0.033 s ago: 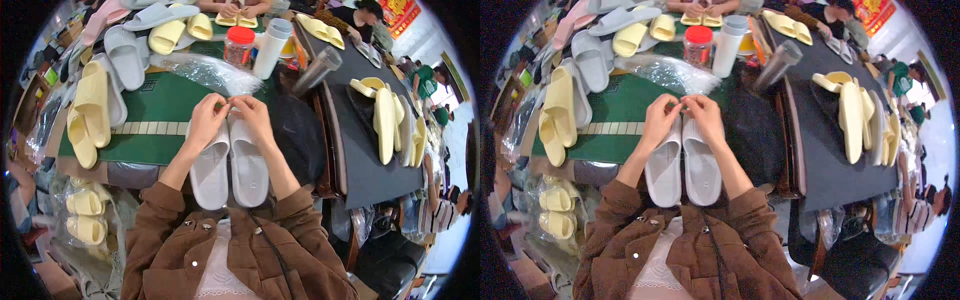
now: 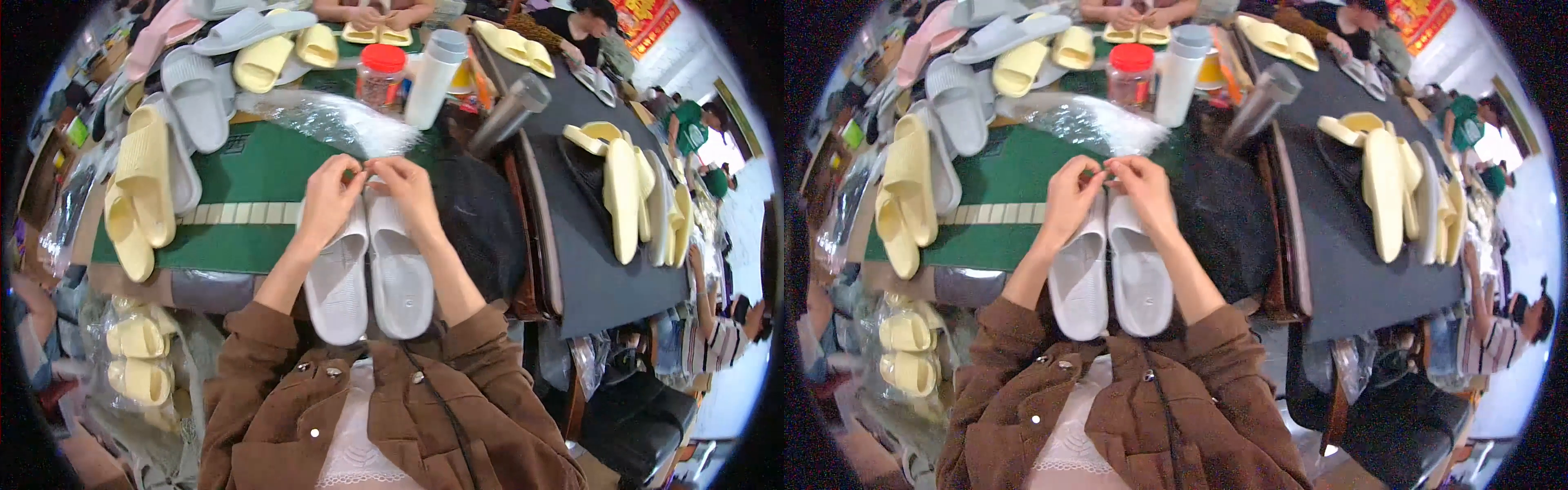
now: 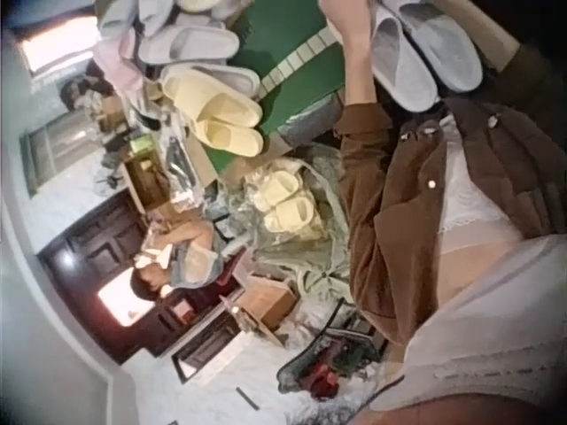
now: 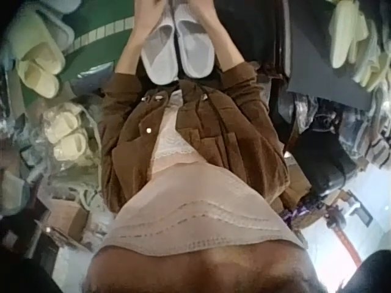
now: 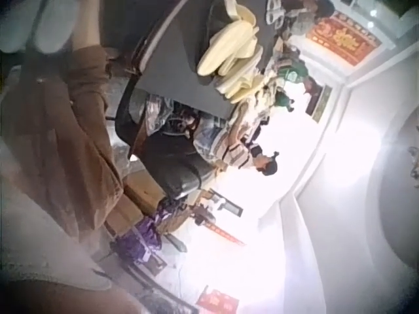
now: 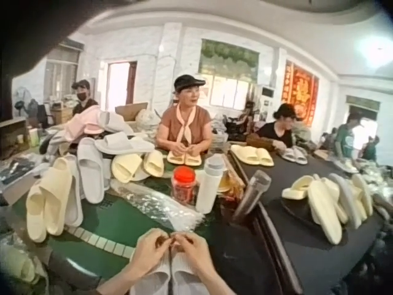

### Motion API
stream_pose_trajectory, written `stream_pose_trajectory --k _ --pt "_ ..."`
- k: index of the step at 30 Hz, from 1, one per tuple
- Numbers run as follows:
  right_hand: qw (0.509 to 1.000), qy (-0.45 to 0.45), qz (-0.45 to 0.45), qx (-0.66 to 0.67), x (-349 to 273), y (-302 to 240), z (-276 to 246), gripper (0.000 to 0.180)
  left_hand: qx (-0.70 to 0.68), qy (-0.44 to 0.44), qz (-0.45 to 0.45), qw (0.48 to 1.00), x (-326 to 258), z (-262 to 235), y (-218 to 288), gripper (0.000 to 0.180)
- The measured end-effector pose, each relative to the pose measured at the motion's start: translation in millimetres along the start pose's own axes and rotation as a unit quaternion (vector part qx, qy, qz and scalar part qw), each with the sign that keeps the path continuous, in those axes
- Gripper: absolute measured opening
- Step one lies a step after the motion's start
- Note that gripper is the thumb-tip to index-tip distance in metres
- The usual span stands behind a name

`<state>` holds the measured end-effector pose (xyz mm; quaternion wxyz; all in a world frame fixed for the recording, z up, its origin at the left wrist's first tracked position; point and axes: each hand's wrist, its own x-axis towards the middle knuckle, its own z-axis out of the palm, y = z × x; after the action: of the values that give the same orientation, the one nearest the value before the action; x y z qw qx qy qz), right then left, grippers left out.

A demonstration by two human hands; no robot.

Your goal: The person is cleaning and inspecting slippers during the manufacturing process.

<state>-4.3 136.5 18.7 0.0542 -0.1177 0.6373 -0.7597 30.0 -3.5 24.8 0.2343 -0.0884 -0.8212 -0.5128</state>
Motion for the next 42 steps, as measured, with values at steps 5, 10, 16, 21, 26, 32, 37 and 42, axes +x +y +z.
stream_pose_trajectory --k 5,10,16,21,26,32,37,42 --pt "0.994 0.004 0.054 0.094 1.0 -6.0 2.4 0.021 0.006 0.001 0.002 1.000 -0.4 -6.5 -5.6 0.006" --pt "0.973 0.021 0.041 0.225 -0.2 -19.6 -9.0 0.014 0.020 -0.030 -0.036 0.999 -1.7 -1.3 -8.4 0.015" --pt "0.954 0.038 -0.063 0.292 -17.0 -76.4 -26.0 0.017 -0.007 -0.063 -0.052 0.997 -2.4 -1.6 -11.0 0.026" --pt "0.944 0.072 -0.232 0.225 -55.2 -148.2 -50.5 0.015 0.011 -0.071 -0.049 0.996 0.0 -0.7 -15.3 0.022" --pt "0.911 0.240 -0.326 -0.080 -109.5 -195.7 -106.2 0.016 0.008 -0.083 -0.048 0.995 -0.9 -5.4 -21.1 0.017" --pt "0.691 0.390 -0.202 -0.574 -135.7 -187.0 -219.4 0.036 0.023 -0.110 -0.054 0.992 0.9 -3.8 -22.1 0.015" --pt "0.506 0.375 -0.027 -0.776 -139.0 -157.6 -282.5 0.071 0.011 -0.103 -0.052 0.993 -1.8 -2.3 -25.3 0.014" --pt "0.522 0.328 0.003 -0.787 -142.0 -159.4 -329.0 0.057 0.003 -0.107 -0.052 0.993 -0.1 0.7 -23.5 0.014"
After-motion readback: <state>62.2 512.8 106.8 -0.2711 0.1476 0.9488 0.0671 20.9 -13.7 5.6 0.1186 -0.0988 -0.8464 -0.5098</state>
